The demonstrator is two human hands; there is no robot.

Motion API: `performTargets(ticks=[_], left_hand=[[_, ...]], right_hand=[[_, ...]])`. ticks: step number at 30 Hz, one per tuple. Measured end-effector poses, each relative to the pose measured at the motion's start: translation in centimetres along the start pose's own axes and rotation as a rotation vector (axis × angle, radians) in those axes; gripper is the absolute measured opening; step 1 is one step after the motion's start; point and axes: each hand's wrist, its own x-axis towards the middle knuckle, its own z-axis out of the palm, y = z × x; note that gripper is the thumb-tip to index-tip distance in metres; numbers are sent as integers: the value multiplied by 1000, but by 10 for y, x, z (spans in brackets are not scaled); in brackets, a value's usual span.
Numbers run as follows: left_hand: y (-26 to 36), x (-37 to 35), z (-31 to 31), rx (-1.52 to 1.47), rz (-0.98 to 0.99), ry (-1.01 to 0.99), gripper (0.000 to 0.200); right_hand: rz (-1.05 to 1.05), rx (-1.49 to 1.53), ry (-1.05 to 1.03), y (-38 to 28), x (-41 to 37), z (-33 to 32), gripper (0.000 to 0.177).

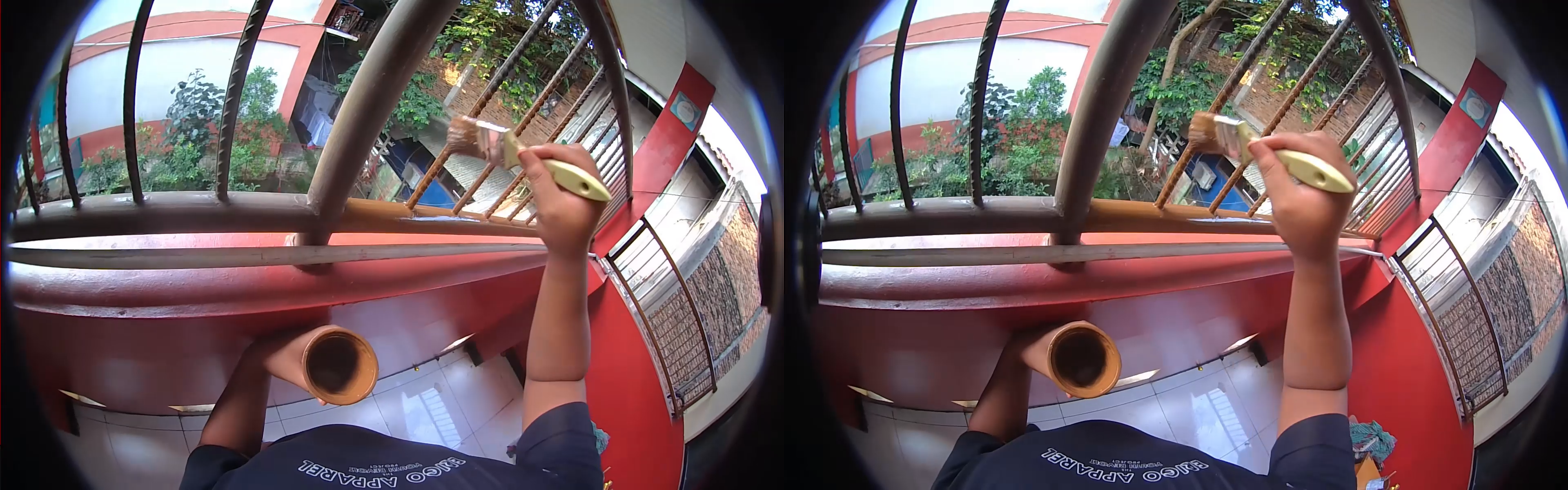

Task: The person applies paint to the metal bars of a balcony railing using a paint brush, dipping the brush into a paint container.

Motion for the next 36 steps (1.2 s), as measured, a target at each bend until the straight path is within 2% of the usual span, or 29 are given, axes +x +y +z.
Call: performTargets(ticks=[2,5,7,8,10,12,14,15,16,18,20,21,22,24,26,28,31,32,33,34,36], left_hand=[[-1,0,0,20,34,-7,100],[-1,0,0,-12,0,0,100],[1,0,1,-16,10,3,101],[1,0,1,-18,17,6,101],[-2,-1,1,-24,6,6,101],[-3,-1,0,-32,-1,4,101],[-4,-1,1,-51,-15,-13,101],[-4,-1,0,-38,-4,-15,101],[-4,-1,0,-23,10,-12,101],[-6,-1,1,-19,22,-7,101],[-5,-2,0,-33,13,-13,101],[-5,-2,0,-29,11,-15,101],[-5,-2,1,-23,10,-15,101],[-5,-2,-1,-11,7,-13,101],[-5,-2,0,-12,1,-18,100],[-4,-2,1,-12,9,-20,100],[-1,-2,-2,12,40,-24,100],[-1,-3,-2,23,49,-27,99],[-1,-3,-1,32,39,-28,99],[-1,-3,-1,45,29,-28,99],[0,-3,-2,52,27,-26,99]], right_hand=[[-156,-150,91,-5,23,-13,10],[-422,-368,5,-24,21,-11,16],[-707,-410,-306,-30,0,-3,15],[-673,-354,-462,-40,-11,3,13],[-426,-187,-598,-42,-21,3,11],[-162,-114,-351,-38,0,0,10],[-90,-183,-122,-19,30,-11,8],[-117,-199,-14,-17,39,-15,7],[-280,-356,37,-22,43,-19,9],[-483,-417,-73,-32,30,-12,16],[-701,-455,-328,-27,3,-1,17],[-736,-431,-439,-35,-8,7,16],[-612,-369,-571,-45,-16,8,14],[-306,-123,-597,-46,-12,6,15],[-201,-153,-418,-38,16,0,16],[-201,-255,-154,-28,43,-8,16],[-504,-473,-85,-45,51,-8,17],[-566,-461,-166,-44,40,-1,17],[-610,-512,-382,-46,29,0,18],[-717,-515,-493,-49,17,5,20],[-534,-325,-660,-52,4,8,16]])
